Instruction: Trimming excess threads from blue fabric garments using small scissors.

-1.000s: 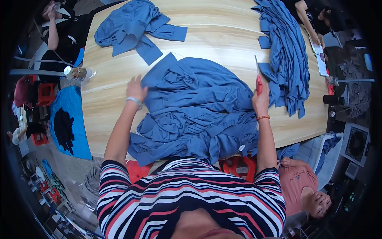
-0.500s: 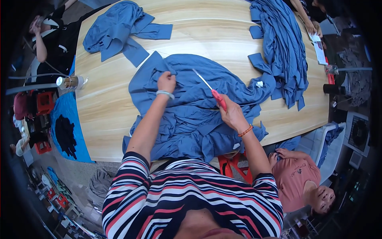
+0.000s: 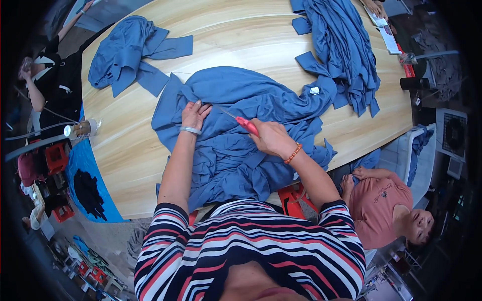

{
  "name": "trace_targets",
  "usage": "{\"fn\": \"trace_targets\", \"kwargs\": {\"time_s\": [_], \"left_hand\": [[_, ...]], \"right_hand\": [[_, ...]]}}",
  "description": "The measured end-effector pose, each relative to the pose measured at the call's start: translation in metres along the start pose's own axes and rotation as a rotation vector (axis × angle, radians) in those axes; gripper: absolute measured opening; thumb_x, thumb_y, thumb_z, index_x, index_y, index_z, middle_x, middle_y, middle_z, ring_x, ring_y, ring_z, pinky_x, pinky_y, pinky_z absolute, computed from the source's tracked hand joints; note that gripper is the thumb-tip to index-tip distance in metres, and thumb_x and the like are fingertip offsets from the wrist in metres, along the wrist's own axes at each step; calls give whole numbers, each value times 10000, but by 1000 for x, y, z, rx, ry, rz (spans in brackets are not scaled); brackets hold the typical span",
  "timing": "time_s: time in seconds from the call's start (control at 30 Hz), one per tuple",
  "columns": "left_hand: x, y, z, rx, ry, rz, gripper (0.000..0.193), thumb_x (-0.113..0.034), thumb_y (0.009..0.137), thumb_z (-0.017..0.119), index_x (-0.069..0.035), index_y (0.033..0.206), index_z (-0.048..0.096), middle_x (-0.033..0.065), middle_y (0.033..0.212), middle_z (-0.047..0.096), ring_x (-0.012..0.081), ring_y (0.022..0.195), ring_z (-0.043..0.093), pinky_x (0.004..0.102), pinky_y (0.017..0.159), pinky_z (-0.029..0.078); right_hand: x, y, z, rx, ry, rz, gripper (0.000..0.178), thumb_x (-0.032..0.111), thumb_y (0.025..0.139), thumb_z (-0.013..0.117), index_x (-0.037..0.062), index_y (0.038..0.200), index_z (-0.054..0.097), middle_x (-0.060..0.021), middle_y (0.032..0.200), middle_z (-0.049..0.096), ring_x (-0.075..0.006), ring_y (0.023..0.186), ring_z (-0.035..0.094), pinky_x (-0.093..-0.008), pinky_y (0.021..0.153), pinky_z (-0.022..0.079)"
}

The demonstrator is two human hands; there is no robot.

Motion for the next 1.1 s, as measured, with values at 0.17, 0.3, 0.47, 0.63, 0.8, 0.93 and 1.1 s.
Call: {"fn": "trace_targets", "kwargs": {"time_s": [0.17,0.3,0.47,0.63,0.8,0.93,1.1], "left_hand": [[2,14,-8,-48,101,-35,99,-62,882,576,-37,897,481,200,1026,595,368,960,619,430,801,538],[13,24,-9,-35,54,-24,294,-34,858,587,-12,1073,388,219,1113,526,428,1057,541,498,879,491],[-10,43,-61,-23,203,64,326,-47,886,550,11,1143,358,202,1149,481,410,1099,502,523,953,442],[0,38,-5,56,569,107,194,-182,844,671,-44,883,540,43,762,562,165,694,570,316,657,503],[-9,-19,49,415,1541,532,242,-189,767,705,-1,789,555,-9,648,526,99,574,437,252,551,395],[-17,-47,57,387,1713,519,192,-131,764,678,20,807,568,24,701,570,114,633,485,273,601,422],[-13,-42,22,536,1219,418,194,-156,810,669,15,863,593,8,740,572,109,650,505,273,630,439]], "right_hand": [[5,7,3,-41,-1,28,234,229,849,553,51,998,526,-203,748,628,-390,726,621,-479,643,479],[-17,1,29,-107,-27,54,221,241,851,504,79,995,548,-173,701,632,-372,643,627,-486,544,478],[19,16,48,-226,99,-75,217,199,785,556,64,954,550,-162,717,628,-360,700,630,-474,607,472],[14,-19,48,-436,127,-5,237,198,821,544,61,1011,508,-169,735,612,-355,747,621,-468,641,457],[-2,-44,65,-430,160,71,246,185,818,550,73,1031,502,-163,752,611,-360,751,616,-477,636,449],[2,-69,62,-456,109,102,236,179,808,565,67,1010,517,-168,760,616,-363,753,614,-469,627,454],[19,-78,69,-378,103,93,212,161,783,565,56,966,541,-165,749,625,-367,756,621,-454,639,462]]}}
Point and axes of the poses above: each hand's wrist, its own y-axis towards the middle knuckle, its own z-axis out of the palm, x = y × z, the point moved 5 cm from there along y, towards the middle knuckle
